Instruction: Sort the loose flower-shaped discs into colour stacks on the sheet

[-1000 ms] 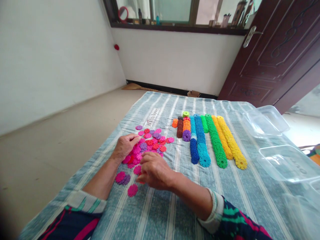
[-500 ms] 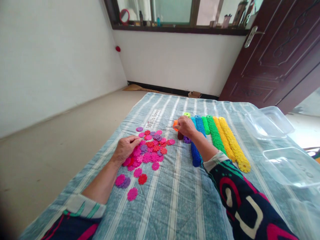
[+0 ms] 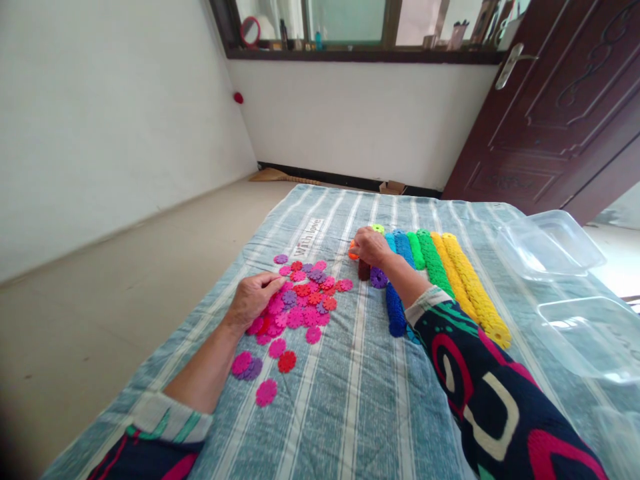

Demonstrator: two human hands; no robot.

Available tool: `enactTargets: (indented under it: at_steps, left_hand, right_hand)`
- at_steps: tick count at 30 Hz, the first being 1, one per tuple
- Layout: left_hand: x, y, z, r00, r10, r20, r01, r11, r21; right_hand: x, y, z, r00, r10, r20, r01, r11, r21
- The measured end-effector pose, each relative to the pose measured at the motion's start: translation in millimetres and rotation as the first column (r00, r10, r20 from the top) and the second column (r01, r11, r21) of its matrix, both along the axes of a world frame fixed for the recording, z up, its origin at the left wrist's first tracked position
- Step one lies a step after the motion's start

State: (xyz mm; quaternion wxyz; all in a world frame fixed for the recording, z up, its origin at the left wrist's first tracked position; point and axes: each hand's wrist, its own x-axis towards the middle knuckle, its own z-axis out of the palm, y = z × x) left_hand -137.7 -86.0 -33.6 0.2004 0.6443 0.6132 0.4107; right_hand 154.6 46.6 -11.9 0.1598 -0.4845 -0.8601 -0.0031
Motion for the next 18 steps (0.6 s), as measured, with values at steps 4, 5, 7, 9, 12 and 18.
enactTargets:
  at_steps: [4, 5, 7, 9, 12, 18]
  left_hand:
    - [0, 0, -0.5, 1.000, -0.001, 0.010, 0.001, 1.000, -0.006]
    - [0, 0, -0.7, 1.000, -0.001, 0.011, 0.001, 1.000, -0.006]
    - [0, 1, -1.2, 1.000, -0.001, 0.012, 0.001, 1.000, -0.003]
    - [0, 1, -1.7, 1.000, 0.000, 0.013, 0.000, 1.000, -0.002]
    - [0, 1, -2.2, 1.000, 0.004, 0.012, -0.004, 1.000, -0.006]
    - [1, 1, -2.7, 1.000, 0.020, 0.013, -0.019, 1.000, -0.022]
  right_hand:
    - [1, -1, 3, 0.999, -0.011, 0.033, 0.011, 1.000, 0.016]
    - [1, -2, 3, 0.999, -0.014, 0.039, 0.013, 1.000, 0.020]
    - [1, -7, 4, 0.999, -0.015, 0.048, 0.014, 1.000, 0.026]
    - [-1, -13, 5, 0.999, -0.010, 0.052, 0.009, 1.000, 0.028]
    - [-5, -23, 6, 0.999, 0.006, 0.052, -0.007, 1.000, 0.026]
    - [-22, -51, 10, 0.998, 0.053, 0.013, -0.054, 0.998, 0.031]
